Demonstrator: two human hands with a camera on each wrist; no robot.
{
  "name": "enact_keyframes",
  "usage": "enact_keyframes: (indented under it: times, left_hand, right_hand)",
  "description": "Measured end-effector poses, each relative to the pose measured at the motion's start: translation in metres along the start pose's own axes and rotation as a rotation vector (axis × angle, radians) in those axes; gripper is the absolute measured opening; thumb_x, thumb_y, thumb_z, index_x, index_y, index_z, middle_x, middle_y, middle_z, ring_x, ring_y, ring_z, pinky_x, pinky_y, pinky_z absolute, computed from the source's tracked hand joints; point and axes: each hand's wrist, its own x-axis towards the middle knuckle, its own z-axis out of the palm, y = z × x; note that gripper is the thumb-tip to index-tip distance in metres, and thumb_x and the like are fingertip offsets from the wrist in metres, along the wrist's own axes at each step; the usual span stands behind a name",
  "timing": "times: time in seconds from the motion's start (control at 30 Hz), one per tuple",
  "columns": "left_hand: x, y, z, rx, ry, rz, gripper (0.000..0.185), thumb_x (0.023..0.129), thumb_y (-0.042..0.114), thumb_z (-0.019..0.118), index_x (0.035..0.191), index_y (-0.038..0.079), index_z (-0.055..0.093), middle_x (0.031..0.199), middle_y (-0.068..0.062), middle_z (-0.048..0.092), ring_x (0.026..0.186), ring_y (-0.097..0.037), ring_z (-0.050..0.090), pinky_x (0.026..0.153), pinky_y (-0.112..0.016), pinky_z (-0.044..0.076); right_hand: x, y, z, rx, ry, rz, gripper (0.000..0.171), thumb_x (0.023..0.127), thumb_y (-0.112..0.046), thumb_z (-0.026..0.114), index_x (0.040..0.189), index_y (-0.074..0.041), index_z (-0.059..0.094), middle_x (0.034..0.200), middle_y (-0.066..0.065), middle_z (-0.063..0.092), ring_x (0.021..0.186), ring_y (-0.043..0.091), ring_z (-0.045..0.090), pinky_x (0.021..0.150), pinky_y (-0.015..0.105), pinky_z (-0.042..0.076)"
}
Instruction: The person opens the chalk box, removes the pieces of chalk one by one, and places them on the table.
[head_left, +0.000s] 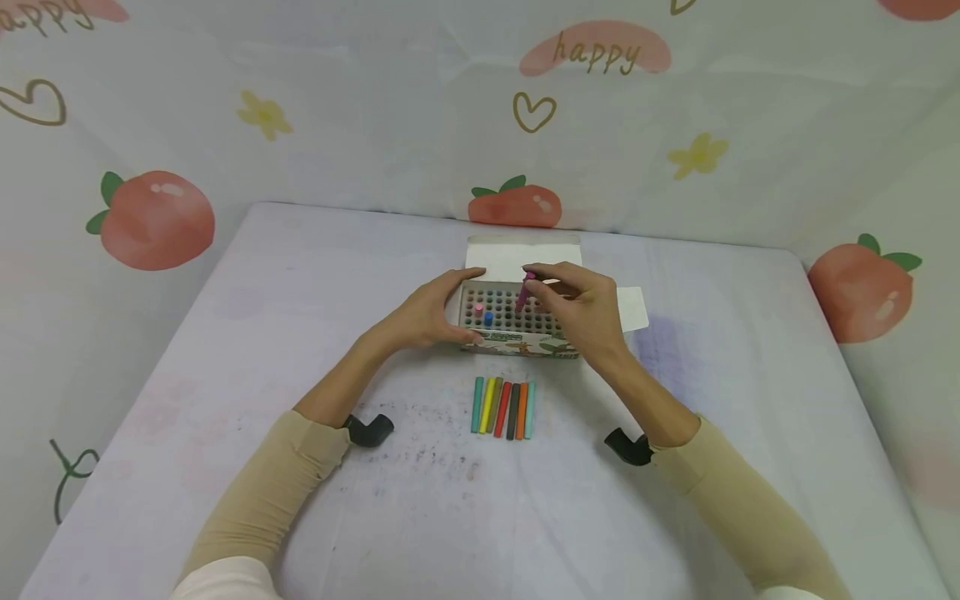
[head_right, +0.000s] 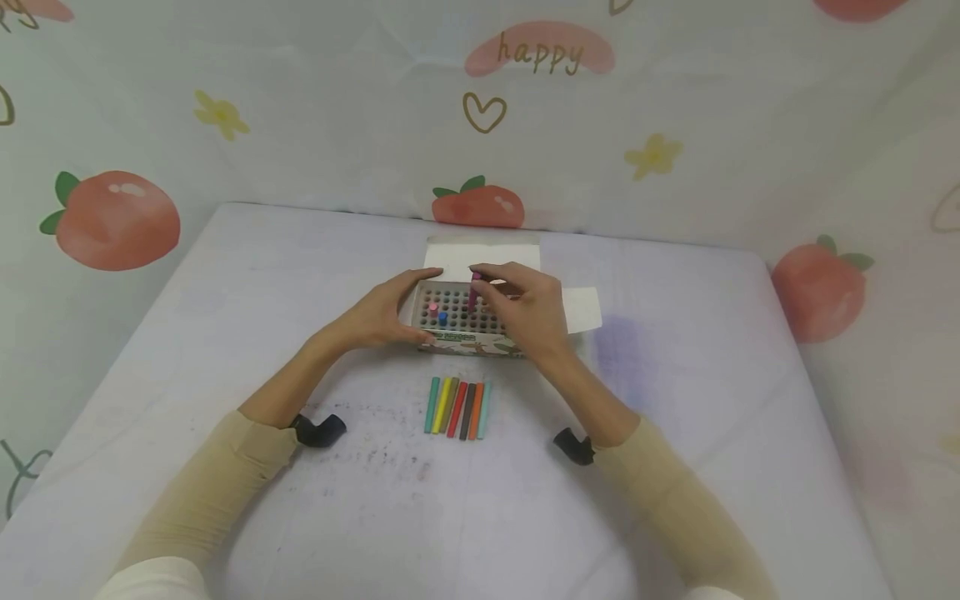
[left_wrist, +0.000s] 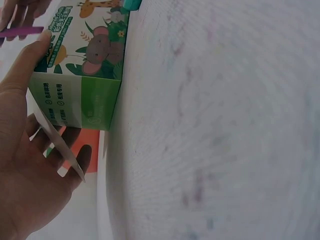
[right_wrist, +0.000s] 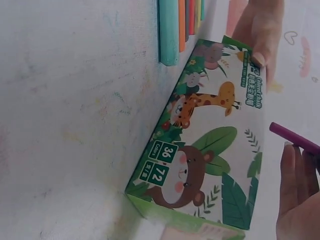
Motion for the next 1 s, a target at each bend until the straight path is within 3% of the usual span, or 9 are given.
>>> enact_keyframes:
  times: [0.3,0.57,0.73,1.0]
  left_hand:
    - [0.000,-0.002,0.000,0.000,0.003,0.004,0.107,0.070,0.040,0.091,0.156,0.020,0.030,0.145,-0.008,0.045,0.128,-0.024,0.045,0.108,-0.048,0.034]
    - [0.001,-0.003,0.000,-0.005,0.000,0.012,0.107,0.070,0.041,0.090,0.156,0.020,0.030,0.145,-0.008,0.045,0.128,-0.024,0.045,0.109,-0.048,0.033]
    - [0.000,-0.002,0.000,0.000,0.000,0.009,0.107,0.070,0.040,0.091,0.156,0.020,0.030,0.147,-0.008,0.044,0.131,-0.025,0.043,0.109,-0.048,0.033]
    - [-0.001,0.000,0.000,0.002,0.000,0.006,0.107,0.071,0.041,0.090,0.157,0.022,0.029,0.149,-0.008,0.042,0.135,-0.025,0.041,0.110,-0.048,0.032]
  right_hand:
    - [-0.009,-0.006,-0.007,0.024,0.026,0.044,0.019,0.092,-0.009,0.071,0.110,-0.001,0.073,0.097,0.012,0.070,0.076,0.016,0.071,0.066,0.033,0.058]
    - [-0.018,-0.007,-0.013,0.051,0.031,0.153,0.025,0.093,-0.011,0.070,0.112,0.006,0.070,0.095,0.014,0.070,0.075,0.024,0.071,0.066,0.039,0.058]
    - [-0.025,-0.007,-0.016,0.086,0.023,0.221,0.024,0.093,-0.010,0.070,0.110,0.006,0.070,0.094,0.011,0.068,0.077,0.023,0.071,0.067,0.040,0.058]
    - [-0.041,-0.004,-0.024,0.056,-0.021,0.329,0.030,0.093,-0.012,0.071,0.115,0.008,0.069,0.101,0.013,0.065,0.077,0.020,0.072,0.067,0.040,0.058]
